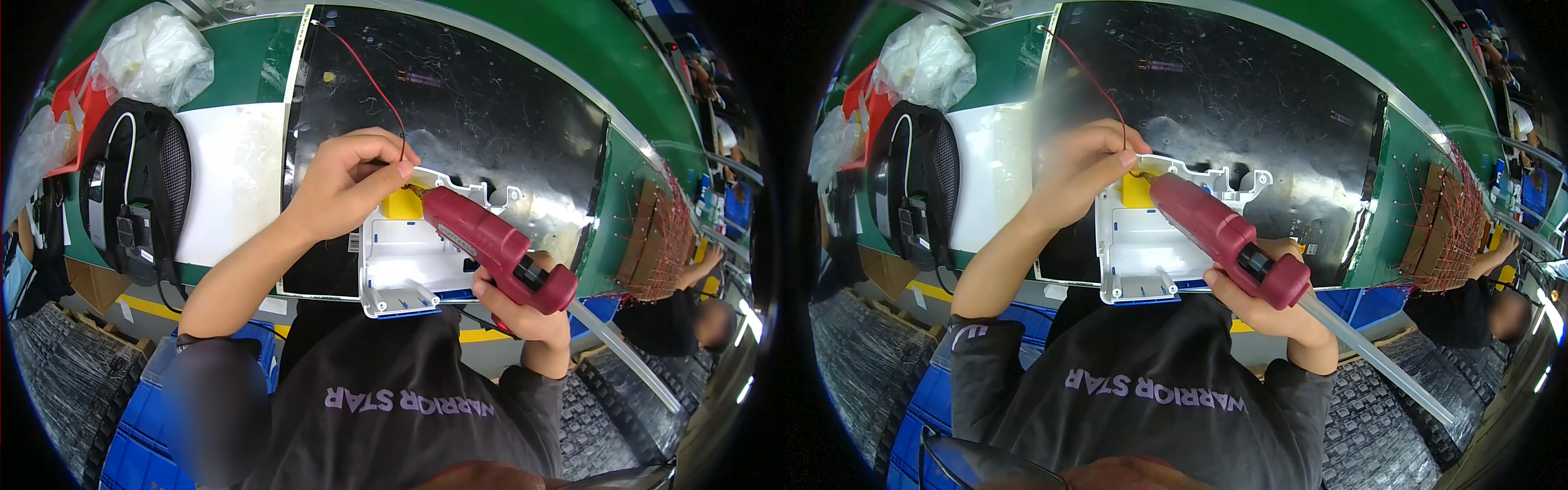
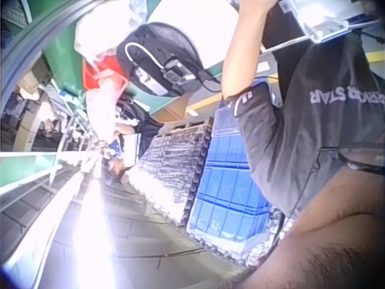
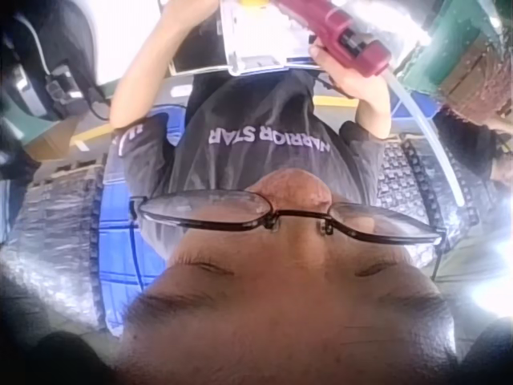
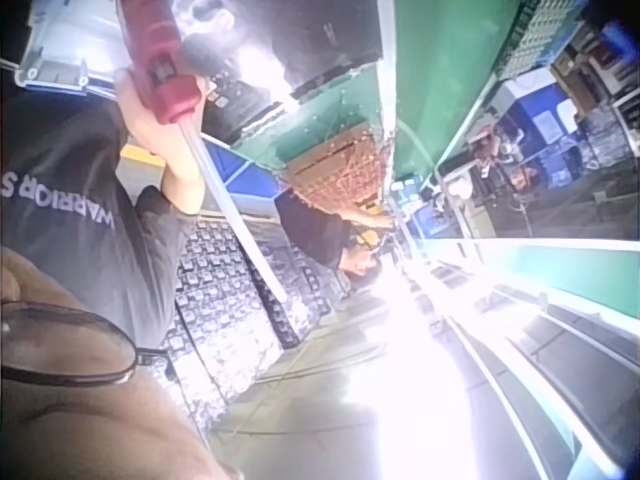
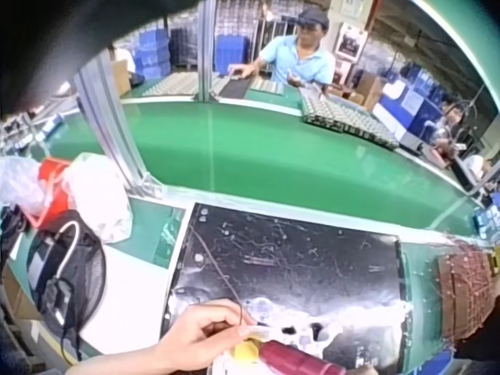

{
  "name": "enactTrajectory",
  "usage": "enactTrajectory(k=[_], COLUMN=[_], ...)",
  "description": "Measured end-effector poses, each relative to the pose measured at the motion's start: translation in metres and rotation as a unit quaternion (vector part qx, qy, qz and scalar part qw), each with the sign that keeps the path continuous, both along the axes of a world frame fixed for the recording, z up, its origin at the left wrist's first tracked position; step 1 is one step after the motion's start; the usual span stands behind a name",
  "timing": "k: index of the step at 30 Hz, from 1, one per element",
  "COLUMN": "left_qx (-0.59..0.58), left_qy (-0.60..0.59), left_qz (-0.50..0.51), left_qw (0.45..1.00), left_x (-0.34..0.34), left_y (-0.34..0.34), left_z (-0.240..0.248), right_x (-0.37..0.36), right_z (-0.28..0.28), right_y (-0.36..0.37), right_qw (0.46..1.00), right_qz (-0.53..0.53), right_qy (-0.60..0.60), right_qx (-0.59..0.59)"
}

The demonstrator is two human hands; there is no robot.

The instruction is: Using a hot glue gun to secure components within a plastic housing on an assembly line.

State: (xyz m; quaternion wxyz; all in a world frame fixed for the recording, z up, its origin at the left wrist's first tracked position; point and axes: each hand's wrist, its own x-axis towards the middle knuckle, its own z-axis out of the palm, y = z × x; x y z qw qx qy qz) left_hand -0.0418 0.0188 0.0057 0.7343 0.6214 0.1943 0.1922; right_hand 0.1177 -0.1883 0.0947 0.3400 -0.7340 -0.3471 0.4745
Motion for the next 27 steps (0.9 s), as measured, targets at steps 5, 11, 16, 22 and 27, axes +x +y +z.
enactTrajectory(k=[5, 11, 16, 22, 27], left_qx=[0.006, 0.009, 0.009, -0.004, -0.015], left_qy=[-0.002, -0.004, 0.010, -0.014, -0.026], left_qz=[0.000, 0.005, -0.002, -0.002, -0.013], left_qw=[1.000, 1.000, 1.000, 1.000, 0.999], left_x=[0.000, 0.000, 0.001, -0.001, 0.000], left_y=[0.000, 0.000, -0.001, -0.001, 0.000], left_z=[0.000, -0.002, 0.004, 0.001, 0.001], right_x=[-0.001, -0.003, -0.003, -0.009, -0.015], right_z=[0.001, 0.003, 0.003, 0.010, 0.007], right_y=[0.001, 0.000, -0.003, -0.010, -0.016], right_qw=[1.000, 0.999, 0.999, 0.994, 0.991], right_qz=[-0.006, -0.033, -0.011, -0.067, -0.098], right_qy=[0.001, 0.012, 0.001, 0.080, 0.058], right_qx=[0.006, 0.019, 0.035, 0.026, 0.075])
